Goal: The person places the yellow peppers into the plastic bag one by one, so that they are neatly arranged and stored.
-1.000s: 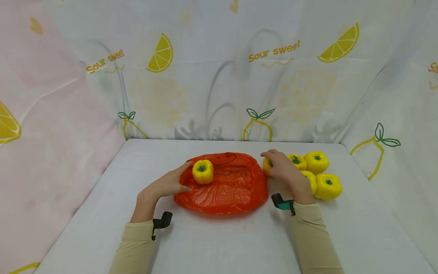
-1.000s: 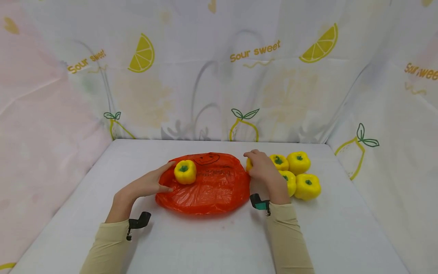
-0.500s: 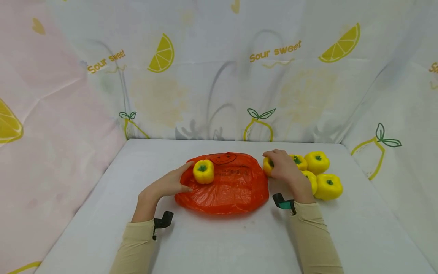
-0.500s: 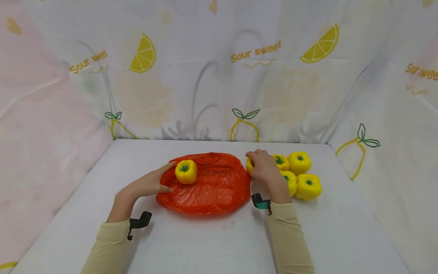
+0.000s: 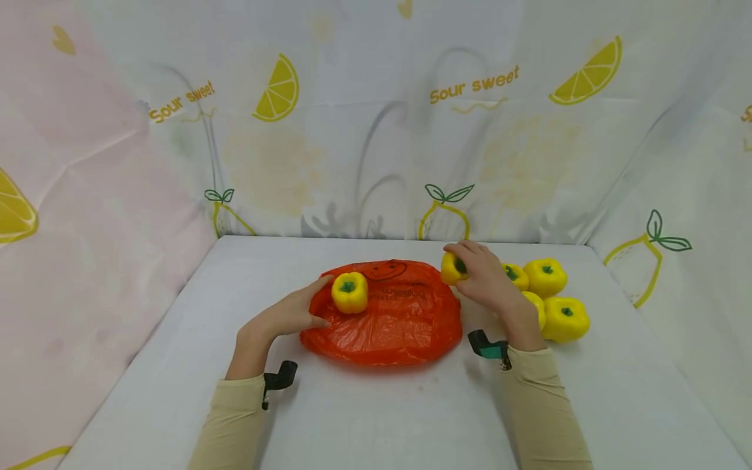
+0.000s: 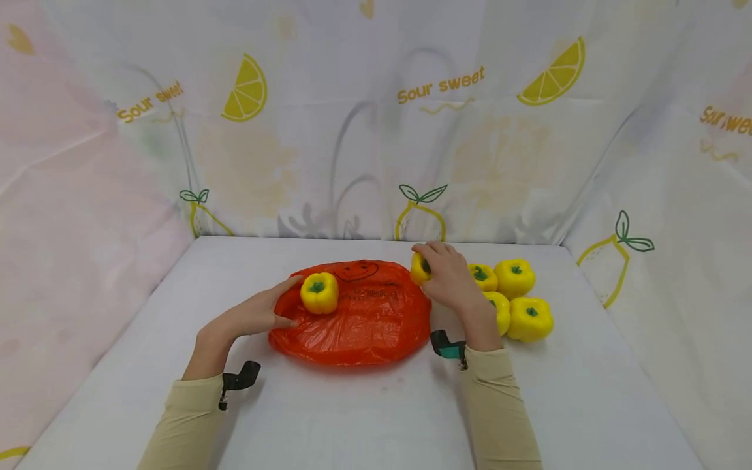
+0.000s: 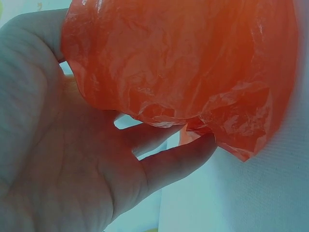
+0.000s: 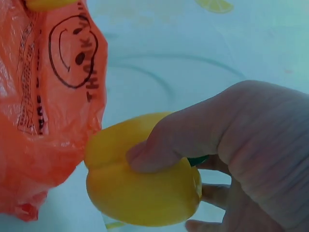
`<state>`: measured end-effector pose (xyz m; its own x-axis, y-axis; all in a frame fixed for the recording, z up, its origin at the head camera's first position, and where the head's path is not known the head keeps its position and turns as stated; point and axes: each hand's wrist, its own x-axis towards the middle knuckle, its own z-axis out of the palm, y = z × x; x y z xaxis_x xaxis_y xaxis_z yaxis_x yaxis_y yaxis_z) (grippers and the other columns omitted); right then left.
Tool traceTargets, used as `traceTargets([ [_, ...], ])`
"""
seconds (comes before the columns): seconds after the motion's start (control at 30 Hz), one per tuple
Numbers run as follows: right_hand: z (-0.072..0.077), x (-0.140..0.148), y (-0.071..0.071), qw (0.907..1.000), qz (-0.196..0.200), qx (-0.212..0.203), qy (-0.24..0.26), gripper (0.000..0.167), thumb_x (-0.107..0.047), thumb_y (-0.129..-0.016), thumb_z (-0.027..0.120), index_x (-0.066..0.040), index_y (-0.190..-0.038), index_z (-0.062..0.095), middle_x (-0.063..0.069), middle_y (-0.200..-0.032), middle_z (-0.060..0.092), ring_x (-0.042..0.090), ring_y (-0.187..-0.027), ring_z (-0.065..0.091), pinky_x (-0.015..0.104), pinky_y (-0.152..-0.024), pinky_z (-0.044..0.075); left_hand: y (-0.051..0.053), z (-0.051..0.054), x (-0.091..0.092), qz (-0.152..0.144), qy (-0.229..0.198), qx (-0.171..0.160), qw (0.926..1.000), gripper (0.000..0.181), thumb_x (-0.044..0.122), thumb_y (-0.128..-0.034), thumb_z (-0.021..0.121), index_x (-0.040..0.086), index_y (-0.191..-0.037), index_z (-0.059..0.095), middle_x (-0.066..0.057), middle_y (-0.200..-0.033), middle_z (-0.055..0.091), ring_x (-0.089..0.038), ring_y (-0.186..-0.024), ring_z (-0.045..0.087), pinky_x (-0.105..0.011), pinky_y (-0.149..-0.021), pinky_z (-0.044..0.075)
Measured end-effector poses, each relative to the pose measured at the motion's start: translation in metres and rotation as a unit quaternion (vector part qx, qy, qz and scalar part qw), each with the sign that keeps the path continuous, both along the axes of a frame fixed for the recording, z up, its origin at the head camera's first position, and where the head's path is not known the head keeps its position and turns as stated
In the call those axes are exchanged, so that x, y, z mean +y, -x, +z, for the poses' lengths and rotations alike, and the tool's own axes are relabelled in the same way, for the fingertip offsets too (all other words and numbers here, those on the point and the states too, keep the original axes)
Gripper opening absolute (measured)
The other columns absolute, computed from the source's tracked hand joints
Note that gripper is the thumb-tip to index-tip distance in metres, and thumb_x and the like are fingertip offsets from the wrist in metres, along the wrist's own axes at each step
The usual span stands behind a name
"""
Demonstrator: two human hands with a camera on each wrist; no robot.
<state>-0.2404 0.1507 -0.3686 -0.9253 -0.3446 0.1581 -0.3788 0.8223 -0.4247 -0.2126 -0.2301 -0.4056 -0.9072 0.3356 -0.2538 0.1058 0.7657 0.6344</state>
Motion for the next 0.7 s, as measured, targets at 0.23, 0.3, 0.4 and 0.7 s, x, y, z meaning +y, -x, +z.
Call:
traceTargets([
  [0.23, 0.003, -0.019, -0.004, 0.9995, 0.011, -0.010, 0.028, 0.070, -0.006, -0.077, 0.064, -0.012, -0.144, 0.047, 0.011, -0.145, 0.046, 0.031, -0.124, 0.045, 0.052, -0.102, 0.047, 0.000, -0.002, -0.001, 0.003, 0.000, -0.003, 1.0000, 0.090, 0.024, -0.0866, 0.072, 0.025, -0.160, 0.020, -0.010, -0.164, 0.028, -0.037, -0.148, 0.031, -0.063, -0.115, 0.033],
  [0.3, 0.003, -0.025, -0.004, 0.9991, 0.017, -0.011, 0.037, 0.071, -0.007, -0.076, 0.065, -0.012, -0.145, 0.045, 0.009, -0.144, 0.047, 0.030, -0.122, 0.045, 0.050, -0.101, 0.047, 0.000, -0.002, -0.001, 0.003, -0.001, -0.004, 1.0000, 0.090, 0.024, -0.0865, 0.072, 0.025, -0.159, 0.020, -0.009, -0.164, 0.028, -0.037, -0.148, 0.031, -0.062, -0.115, 0.033],
  [0.4, -0.001, -0.036, -0.005, 0.9984, 0.022, -0.017, 0.049, 0.072, -0.009, -0.076, 0.066, -0.012, -0.144, 0.043, 0.007, -0.138, 0.050, 0.027, -0.116, 0.047, 0.047, -0.098, 0.049, 0.000, -0.002, -0.001, -0.001, -0.004, -0.001, 1.0000, 0.090, 0.023, -0.0865, 0.072, 0.024, -0.160, 0.020, -0.010, -0.164, 0.028, -0.037, -0.148, 0.031, -0.063, -0.116, 0.032],
  [0.7, -0.016, -0.068, -0.008, 0.9962, 0.062, -0.025, 0.056, 0.069, -0.010, -0.076, 0.070, -0.009, -0.140, 0.045, 0.010, -0.128, 0.055, 0.025, -0.109, 0.050, 0.043, -0.095, 0.051, 0.000, -0.001, -0.001, -0.006, -0.002, 0.005, 1.0000, 0.089, 0.022, -0.0870, 0.071, 0.021, -0.160, 0.019, -0.011, -0.164, 0.027, -0.038, -0.149, 0.030, -0.062, -0.117, 0.030],
])
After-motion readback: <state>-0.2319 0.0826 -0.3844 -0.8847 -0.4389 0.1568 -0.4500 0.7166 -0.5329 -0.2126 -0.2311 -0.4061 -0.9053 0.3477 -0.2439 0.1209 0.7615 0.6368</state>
